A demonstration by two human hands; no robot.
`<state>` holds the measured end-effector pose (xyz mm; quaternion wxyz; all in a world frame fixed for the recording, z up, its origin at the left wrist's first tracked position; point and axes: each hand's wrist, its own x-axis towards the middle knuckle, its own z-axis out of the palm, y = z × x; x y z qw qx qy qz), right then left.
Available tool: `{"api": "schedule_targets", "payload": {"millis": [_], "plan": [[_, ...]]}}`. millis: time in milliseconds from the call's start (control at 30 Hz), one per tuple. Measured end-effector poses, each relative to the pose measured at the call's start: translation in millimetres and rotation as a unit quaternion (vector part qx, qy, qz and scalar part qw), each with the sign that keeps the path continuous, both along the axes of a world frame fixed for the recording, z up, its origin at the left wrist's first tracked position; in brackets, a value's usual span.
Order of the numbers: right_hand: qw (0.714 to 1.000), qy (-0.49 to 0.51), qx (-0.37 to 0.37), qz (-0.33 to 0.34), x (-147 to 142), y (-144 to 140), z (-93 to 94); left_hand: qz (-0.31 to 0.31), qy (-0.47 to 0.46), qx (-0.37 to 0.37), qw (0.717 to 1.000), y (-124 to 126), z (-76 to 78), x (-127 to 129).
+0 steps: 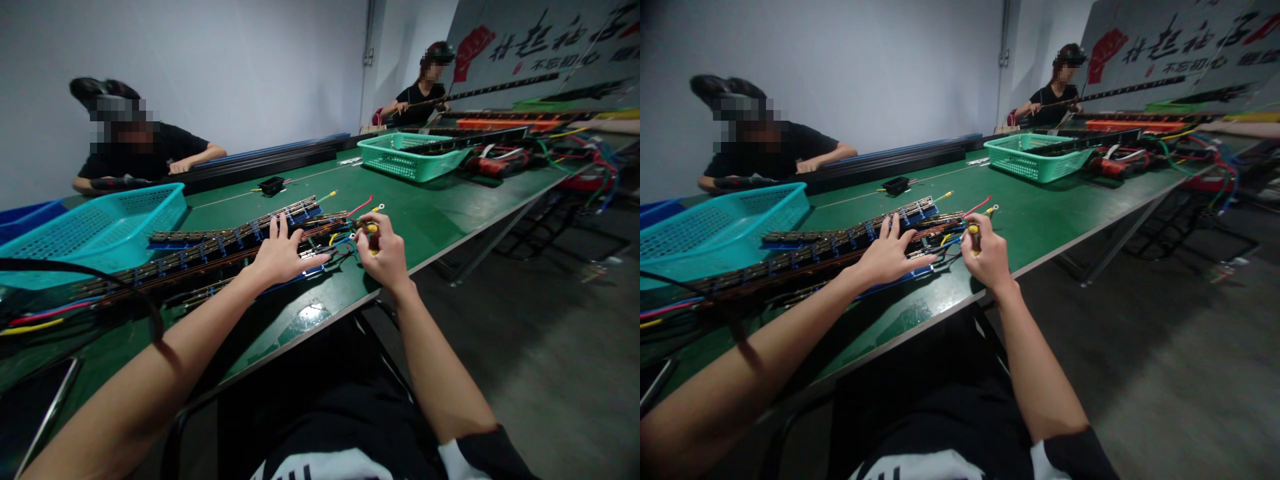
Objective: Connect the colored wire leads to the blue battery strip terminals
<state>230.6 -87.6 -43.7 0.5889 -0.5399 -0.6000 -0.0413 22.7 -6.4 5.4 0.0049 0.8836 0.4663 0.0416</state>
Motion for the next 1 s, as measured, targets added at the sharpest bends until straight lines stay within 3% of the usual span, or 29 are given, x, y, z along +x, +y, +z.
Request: {"api": "schedule_targets", "payload": {"millis": [300,600,867,1000], "plan": [[0.996,-0.039,0.080,0.006,-5.5,-9.6,-0.1,-0.001,-0.007,0.001,1.000,1.4,-1.8,-0.8],[0.985,0.127,0.114,0.034,-23.3,-22.7,-5.5,-0.004,-0.002,0.004,1.000,0.8,-0.8,-0.8],[0.984,0.122,0.104,0.083,-38.7,-35.4,0.7,-0.008,-0.004,0.006,1.000,3.7,-3.5,-1.7],[0.983,0.134,0.103,0.073,-39.0,-34.7,4.7,-0.004,0.000,0.004,1.000,4.1,-4.3,-2.2]]}}
